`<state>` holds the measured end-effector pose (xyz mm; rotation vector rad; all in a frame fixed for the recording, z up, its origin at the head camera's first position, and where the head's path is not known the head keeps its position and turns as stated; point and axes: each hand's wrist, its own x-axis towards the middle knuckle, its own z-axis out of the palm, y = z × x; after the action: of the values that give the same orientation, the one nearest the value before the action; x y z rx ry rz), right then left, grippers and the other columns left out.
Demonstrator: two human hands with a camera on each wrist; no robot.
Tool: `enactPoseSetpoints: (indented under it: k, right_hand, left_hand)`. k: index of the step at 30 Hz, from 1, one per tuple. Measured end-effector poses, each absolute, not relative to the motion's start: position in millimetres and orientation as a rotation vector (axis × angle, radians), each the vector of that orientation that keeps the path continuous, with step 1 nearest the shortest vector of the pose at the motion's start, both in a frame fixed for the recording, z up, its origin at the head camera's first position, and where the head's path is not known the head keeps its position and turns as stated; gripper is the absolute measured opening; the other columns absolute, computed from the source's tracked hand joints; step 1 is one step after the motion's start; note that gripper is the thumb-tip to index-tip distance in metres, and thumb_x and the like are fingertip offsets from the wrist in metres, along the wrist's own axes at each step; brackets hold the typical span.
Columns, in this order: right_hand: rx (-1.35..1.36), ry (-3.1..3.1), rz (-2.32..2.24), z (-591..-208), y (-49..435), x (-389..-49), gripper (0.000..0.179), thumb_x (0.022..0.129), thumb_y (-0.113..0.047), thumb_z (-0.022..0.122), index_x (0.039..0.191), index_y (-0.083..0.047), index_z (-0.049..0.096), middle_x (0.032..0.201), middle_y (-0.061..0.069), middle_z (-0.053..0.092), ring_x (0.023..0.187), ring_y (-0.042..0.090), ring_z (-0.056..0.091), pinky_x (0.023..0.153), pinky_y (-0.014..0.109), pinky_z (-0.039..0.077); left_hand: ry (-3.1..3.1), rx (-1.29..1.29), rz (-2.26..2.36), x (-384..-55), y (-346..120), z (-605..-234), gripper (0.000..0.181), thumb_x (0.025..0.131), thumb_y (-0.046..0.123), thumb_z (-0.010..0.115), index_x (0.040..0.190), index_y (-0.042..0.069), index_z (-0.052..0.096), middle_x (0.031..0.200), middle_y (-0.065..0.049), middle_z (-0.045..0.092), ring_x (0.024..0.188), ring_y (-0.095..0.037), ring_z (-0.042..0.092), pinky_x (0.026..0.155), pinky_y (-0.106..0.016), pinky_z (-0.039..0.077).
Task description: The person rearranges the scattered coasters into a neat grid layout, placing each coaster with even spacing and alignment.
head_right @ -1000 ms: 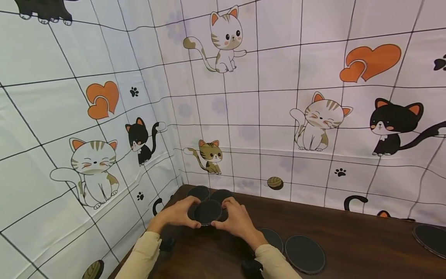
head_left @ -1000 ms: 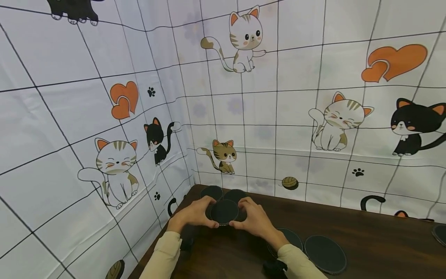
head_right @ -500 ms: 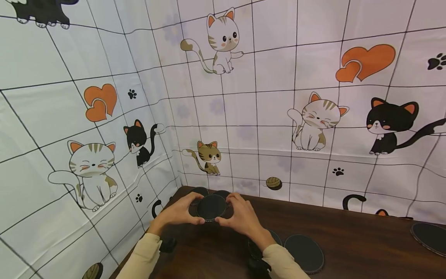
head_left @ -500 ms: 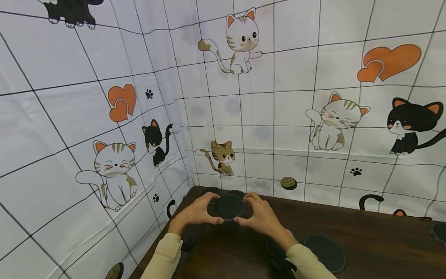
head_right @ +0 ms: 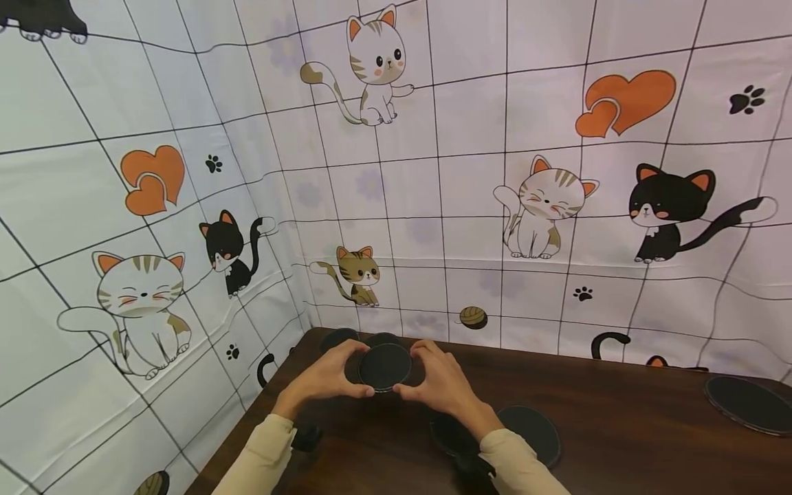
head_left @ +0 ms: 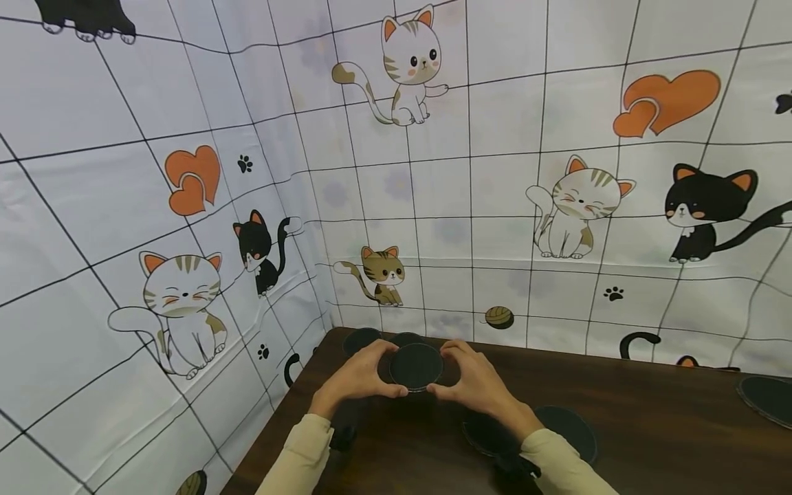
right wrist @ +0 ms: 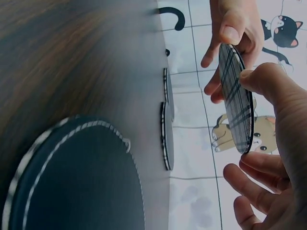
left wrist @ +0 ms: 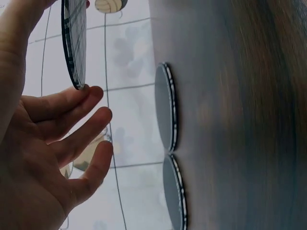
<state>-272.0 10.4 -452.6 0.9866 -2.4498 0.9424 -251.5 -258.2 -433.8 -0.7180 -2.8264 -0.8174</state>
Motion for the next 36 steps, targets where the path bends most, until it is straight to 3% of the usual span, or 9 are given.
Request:
enactPoseSetpoints:
  k: [5, 11, 16, 26, 36]
  right_hand:
    - [0.977, -2.452, 0.968, -452, 22, -271, 0.066, 0.068, -0.054, 0.075, 0.114, -0.008, 0.062, 0.120, -0.002, 0.050, 0.096, 0.012, 0.053, 0.080, 0.039, 0.045]
    - [0.980, -2.394, 0.999, -448, 39, -270, 0.066, 0.068, -0.053, 0.076, 0.114, -0.007, 0.061, 0.118, 0.000, 0.052, 0.094, 0.014, 0.054, 0.077, 0.041, 0.046]
    - [0.979, -2.402, 0.992, -449, 48, -271, 0.068, 0.068, -0.057, 0.073, 0.114, -0.009, 0.061, 0.119, -0.002, 0.051, 0.096, 0.013, 0.054, 0.076, 0.039, 0.047]
    - [0.953, -2.409, 0.976, -447, 67, -270, 0.067, 0.068, -0.057, 0.074, 0.114, -0.010, 0.061, 0.119, -0.001, 0.053, 0.098, 0.013, 0.054, 0.082, 0.044, 0.043]
    - [0.873, -2.412, 0.962, -450, 99, -266, 0.067, 0.066, -0.058, 0.075, 0.112, -0.011, 0.063, 0.117, -0.004, 0.054, 0.096, 0.011, 0.052, 0.081, 0.041, 0.041]
  left_hand:
    - [-2.849, -0.694, -0.776, -252, -246, -432, 0.088, 0.064, 0.068, 0.068, 0.131, 0.015, 0.047, 0.122, 0.003, 0.049, 0.104, -0.013, 0.051, 0.085, -0.036, 0.045]
    - [-2.832, -0.723, -0.733, -255, -230, -428, 0.089, 0.065, 0.070, 0.066, 0.132, 0.014, 0.047, 0.124, 0.002, 0.049, 0.108, -0.017, 0.050, 0.090, -0.044, 0.040]
    - [-2.839, -0.753, -0.728, -256, -221, -425, 0.091, 0.066, 0.069, 0.066, 0.133, 0.011, 0.046, 0.126, -0.001, 0.049, 0.109, -0.017, 0.051, 0.089, -0.042, 0.042]
    - [-2.831, -0.786, -0.709, -259, -205, -424, 0.089, 0.067, 0.069, 0.065, 0.134, 0.014, 0.046, 0.127, 0.000, 0.047, 0.110, -0.020, 0.050, 0.088, -0.043, 0.043]
    - [-2.865, -0.837, -0.666, -269, -173, -424, 0.093, 0.065, 0.074, 0.061, 0.134, 0.015, 0.045, 0.130, 0.000, 0.046, 0.113, -0.020, 0.048, 0.092, -0.045, 0.040]
